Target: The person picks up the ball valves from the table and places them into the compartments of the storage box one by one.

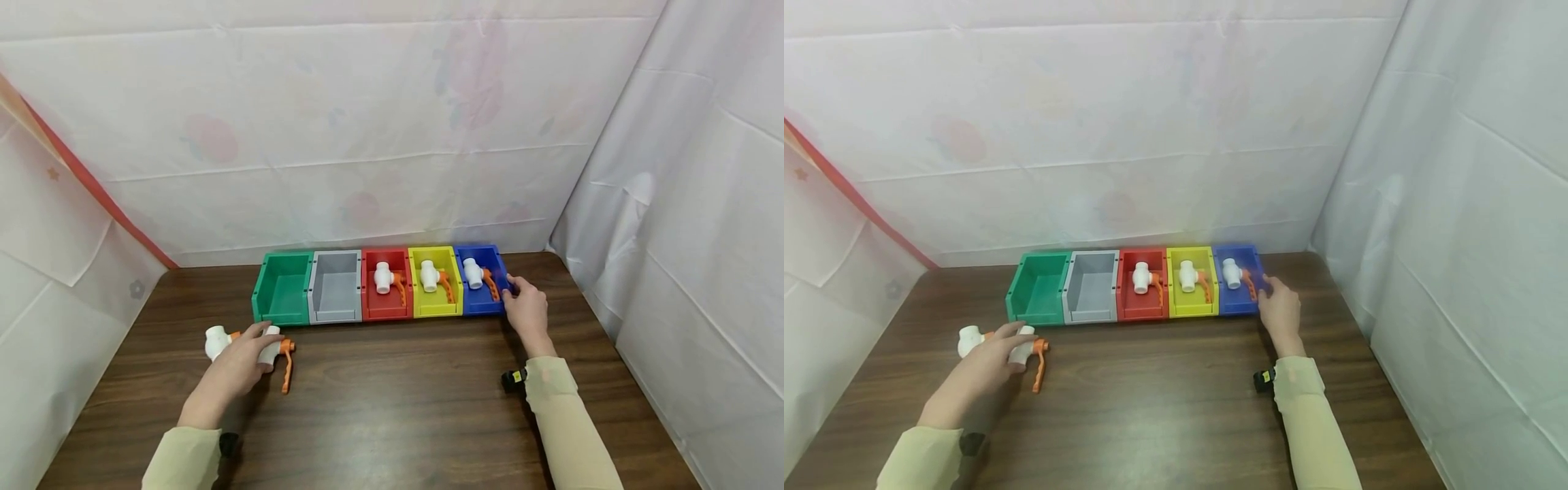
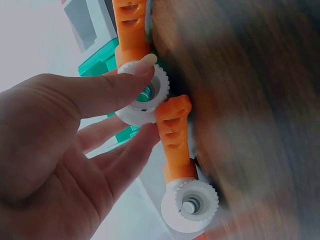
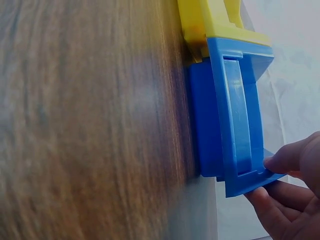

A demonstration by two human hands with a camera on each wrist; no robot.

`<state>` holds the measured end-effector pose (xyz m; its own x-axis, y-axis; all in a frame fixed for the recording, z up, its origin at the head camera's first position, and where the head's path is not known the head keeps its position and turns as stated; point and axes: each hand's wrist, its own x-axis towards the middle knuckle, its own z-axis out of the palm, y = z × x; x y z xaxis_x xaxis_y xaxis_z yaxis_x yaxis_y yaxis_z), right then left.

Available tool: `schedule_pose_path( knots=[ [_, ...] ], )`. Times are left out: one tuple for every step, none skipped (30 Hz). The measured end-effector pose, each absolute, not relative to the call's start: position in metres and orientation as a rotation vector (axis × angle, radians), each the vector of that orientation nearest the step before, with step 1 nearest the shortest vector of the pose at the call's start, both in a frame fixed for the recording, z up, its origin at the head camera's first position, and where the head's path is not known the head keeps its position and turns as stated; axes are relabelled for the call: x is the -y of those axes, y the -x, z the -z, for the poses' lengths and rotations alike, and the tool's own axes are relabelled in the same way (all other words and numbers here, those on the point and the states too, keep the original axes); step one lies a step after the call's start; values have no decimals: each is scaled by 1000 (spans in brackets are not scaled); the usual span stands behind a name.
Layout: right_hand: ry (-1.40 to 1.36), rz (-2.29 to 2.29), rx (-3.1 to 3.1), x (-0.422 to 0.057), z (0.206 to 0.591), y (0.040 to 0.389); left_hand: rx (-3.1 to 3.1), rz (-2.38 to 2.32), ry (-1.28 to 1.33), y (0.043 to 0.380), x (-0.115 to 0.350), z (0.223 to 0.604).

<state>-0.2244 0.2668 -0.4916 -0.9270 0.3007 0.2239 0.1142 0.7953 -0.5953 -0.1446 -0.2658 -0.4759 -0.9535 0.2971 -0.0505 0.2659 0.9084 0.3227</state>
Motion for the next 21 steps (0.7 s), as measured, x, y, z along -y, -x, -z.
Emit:
schedule_pose_path(
  knots=[
    [320,-859,2678,-267,492,225,-2969,-479,-426,145,265,476],
    [321,-860,2676,-267,492,225,-2966,-476,-416,146,265,475],
    [322,-859,2676,-267,492,225,-2965,-473,-407,146,264,474],
    [322,-858,2673,-267,492,225,-2962,-471,-405,146,264,474],
    [320,-860,2668,-267,493,225,-2962,-469,-400,146,264,474],
    [317,-862,2664,-267,493,225,-2963,-471,-405,146,263,473],
    [315,-863,2661,-268,494,225,-2966,-472,-400,145,263,473],
    [312,-865,2659,-268,494,225,-2969,-474,-403,145,263,473],
    [309,-868,2656,-268,495,225,-2973,-477,-403,145,263,473],
    [307,-870,2653,-268,495,225,-2976,-479,-408,144,264,473],
    [304,-873,2650,-268,495,225,-2978,-482,-408,144,264,473],
    [302,-875,2648,-267,495,225,-2980,-491,-411,144,264,473],
    [301,-875,2646,-267,495,224,-2981,-499,-408,144,265,474],
    [299,-876,2645,-267,494,224,-2982,-509,-411,144,265,474],
    [297,-876,2643,-267,494,224,-2983,-518,-411,144,265,474],
    [296,-875,2642,-267,493,223,-2987,-529,-416,145,265,474],
    [295,-876,2641,-267,493,223,-2992,-541,-419,145,266,474],
    [295,-875,2643,-267,493,223,-2997,-553,-420,145,266,474],
    [295,-873,2645,-267,493,223,-3004,-562,-422,145,266,474],
    [294,-873,2647,-267,493,223,-3011,-571,-430,145,266,474],
    [293,-873,2649,-267,493,223,-3018,-582,-438,146,266,474]
  ],
)
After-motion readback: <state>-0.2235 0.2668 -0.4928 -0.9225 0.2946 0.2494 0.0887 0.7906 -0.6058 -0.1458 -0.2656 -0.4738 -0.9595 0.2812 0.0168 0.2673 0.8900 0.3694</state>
